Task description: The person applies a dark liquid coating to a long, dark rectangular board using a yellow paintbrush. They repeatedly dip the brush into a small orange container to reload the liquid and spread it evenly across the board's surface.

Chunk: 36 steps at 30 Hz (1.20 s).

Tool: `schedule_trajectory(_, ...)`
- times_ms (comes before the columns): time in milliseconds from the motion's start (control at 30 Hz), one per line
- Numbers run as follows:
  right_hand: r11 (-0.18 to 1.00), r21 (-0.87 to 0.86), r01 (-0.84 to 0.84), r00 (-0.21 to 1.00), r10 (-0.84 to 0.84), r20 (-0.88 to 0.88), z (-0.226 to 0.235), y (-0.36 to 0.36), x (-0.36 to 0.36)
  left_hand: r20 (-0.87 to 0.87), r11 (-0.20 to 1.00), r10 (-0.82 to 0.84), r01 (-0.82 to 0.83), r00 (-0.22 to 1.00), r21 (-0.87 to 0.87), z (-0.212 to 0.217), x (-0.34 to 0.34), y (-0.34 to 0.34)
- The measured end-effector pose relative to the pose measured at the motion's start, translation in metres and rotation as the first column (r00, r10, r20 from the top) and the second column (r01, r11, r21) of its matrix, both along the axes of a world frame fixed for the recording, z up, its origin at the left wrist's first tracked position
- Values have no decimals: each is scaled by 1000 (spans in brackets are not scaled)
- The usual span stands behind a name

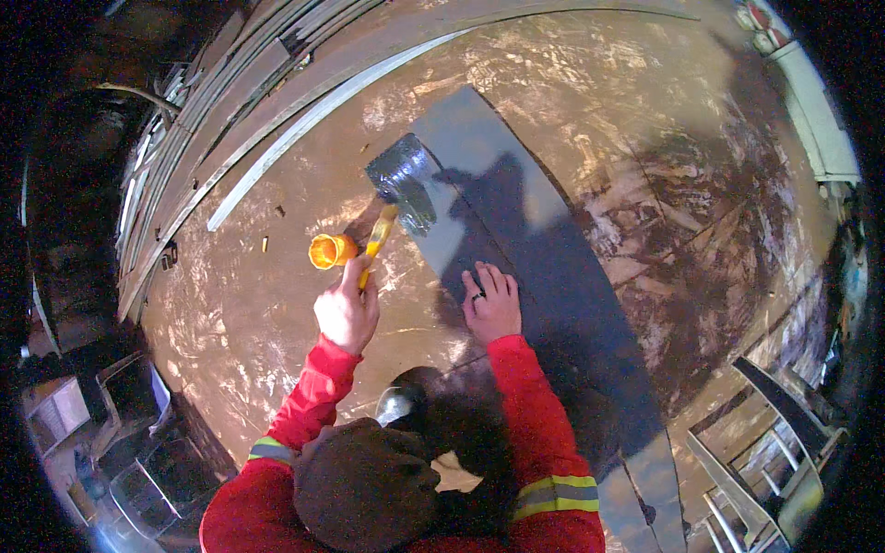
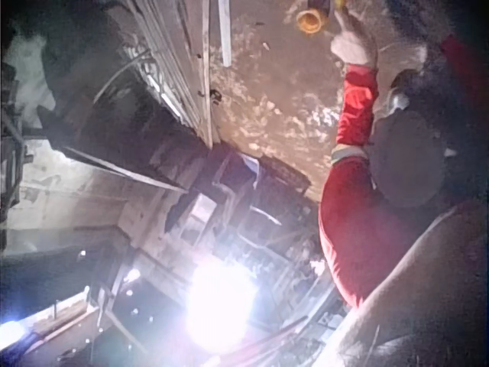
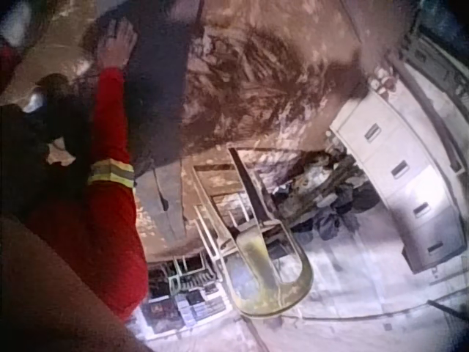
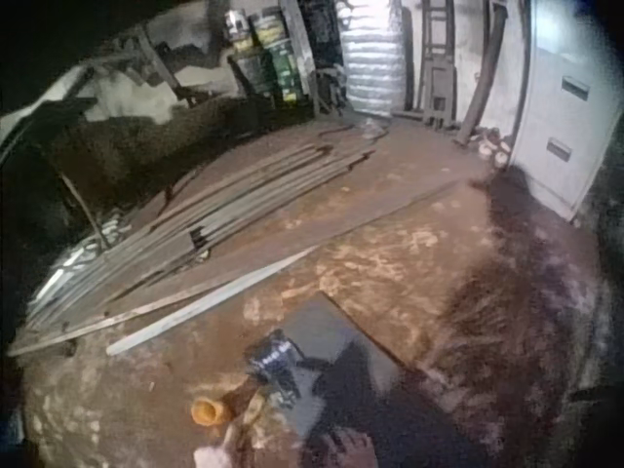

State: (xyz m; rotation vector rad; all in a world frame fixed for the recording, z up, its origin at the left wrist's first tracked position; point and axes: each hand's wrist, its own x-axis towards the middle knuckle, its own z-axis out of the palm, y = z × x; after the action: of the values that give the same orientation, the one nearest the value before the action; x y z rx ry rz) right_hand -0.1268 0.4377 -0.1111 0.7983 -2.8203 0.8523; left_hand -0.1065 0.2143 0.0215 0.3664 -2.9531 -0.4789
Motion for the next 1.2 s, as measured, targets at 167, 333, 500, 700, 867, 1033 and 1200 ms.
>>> schedule_trajectory(167, 1000, -1, -29, 1000, 29, -11, 4, -10, 2, 5, 990, 97, -96, 995, -108, -74, -43, -25)
schedule_trajectory(333, 998, 63, -26, 1000, 26, 9, -1, 0, 1, 41, 1000, -5, 4, 999, 20, -61, -19, 17)
schedule_trajectory(500, 998, 56, -27, 1000, 26, 7, 0, -6, 3, -54, 976, 208, -211, 977, -53, -66, -61, -16)
schedule_trajectory(700, 998, 64, -19, 1000, 19, 13, -4, 0, 1, 120, 982, -48, 24, 992, 188, -42, -52, -3)
schedule_trajectory(867, 998, 58, -30, 1000, 31, -6, 0, -6, 2, 14, 954, 140, -139, 990, 267, -39, -97, -8)
schedule_trajectory(1033, 998, 58, -40, 999, 40, -6, -4, -5, 2, 36, 966, -182, 185, 983, -181, -73, -78, 1)
schedule_trajectory(1200, 996, 87, -22, 1000, 22, 3, -3, 2, -3, -59, 975, -213, 209, 975, -70, -54, -71, 2)
